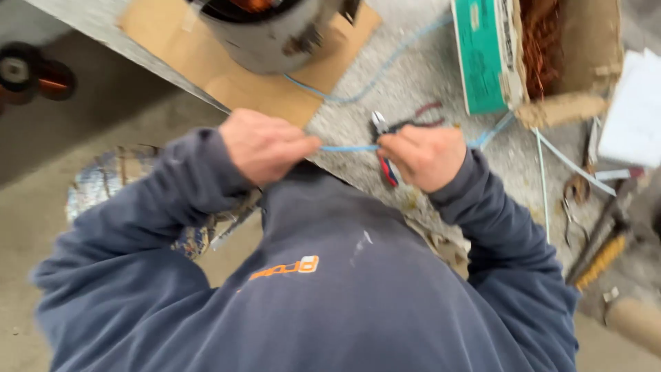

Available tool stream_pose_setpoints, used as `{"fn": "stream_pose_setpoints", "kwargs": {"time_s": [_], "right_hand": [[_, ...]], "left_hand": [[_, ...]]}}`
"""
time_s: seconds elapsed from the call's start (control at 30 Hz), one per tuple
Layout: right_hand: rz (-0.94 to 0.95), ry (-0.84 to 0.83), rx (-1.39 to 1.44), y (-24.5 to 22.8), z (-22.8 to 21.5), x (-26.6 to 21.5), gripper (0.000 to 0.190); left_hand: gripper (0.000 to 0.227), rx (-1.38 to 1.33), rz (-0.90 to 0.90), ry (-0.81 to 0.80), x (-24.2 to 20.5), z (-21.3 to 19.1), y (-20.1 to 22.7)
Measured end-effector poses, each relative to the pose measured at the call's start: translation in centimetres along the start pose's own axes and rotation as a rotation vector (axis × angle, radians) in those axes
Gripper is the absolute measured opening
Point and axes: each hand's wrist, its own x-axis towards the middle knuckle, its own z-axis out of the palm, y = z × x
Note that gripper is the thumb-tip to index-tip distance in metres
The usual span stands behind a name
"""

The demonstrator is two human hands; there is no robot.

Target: The person strips the insulation from a blue wire using pliers and then threads it through a copper-wound motor stator. They repeat this process with another blue wire, stripping and inserting it into the stator assembly.

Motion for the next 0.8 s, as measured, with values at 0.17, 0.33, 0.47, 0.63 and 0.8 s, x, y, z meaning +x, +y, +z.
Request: {"fn": "stream_pose_setpoints", "kwargs": {"time_s": [0.17,0.33,0.47,0.63,0.8], "right_hand": [[0.105,-0.072,-0.073,2.1,-2.0,-2.2,0.018],[0.151,-0.059,-0.016,3.9,-4.2,-4.1,0.016],[0.189,-0.070,0.013,4.9,-4.6,-5.8,0.014],[0.263,-0.099,0.045,5.9,-4.5,-8.4,0.013],[0.292,-0.101,0.069,6.4,-3.8,-10.1,0.014]], "left_hand": [[0.028,-0.018,-0.022,0.008,-0.1,-1.7,-0.8],[0.014,-0.077,-0.090,-0.008,0.0,-3.0,-2.4],[0.018,-0.095,-0.120,-0.060,0.2,-3.6,-2.9],[0.015,-0.102,-0.248,-0.129,-0.5,-2.8,-3.7],[0.017,-0.208,-0.368,-0.157,-1.7,-0.8,-4.9]]}}
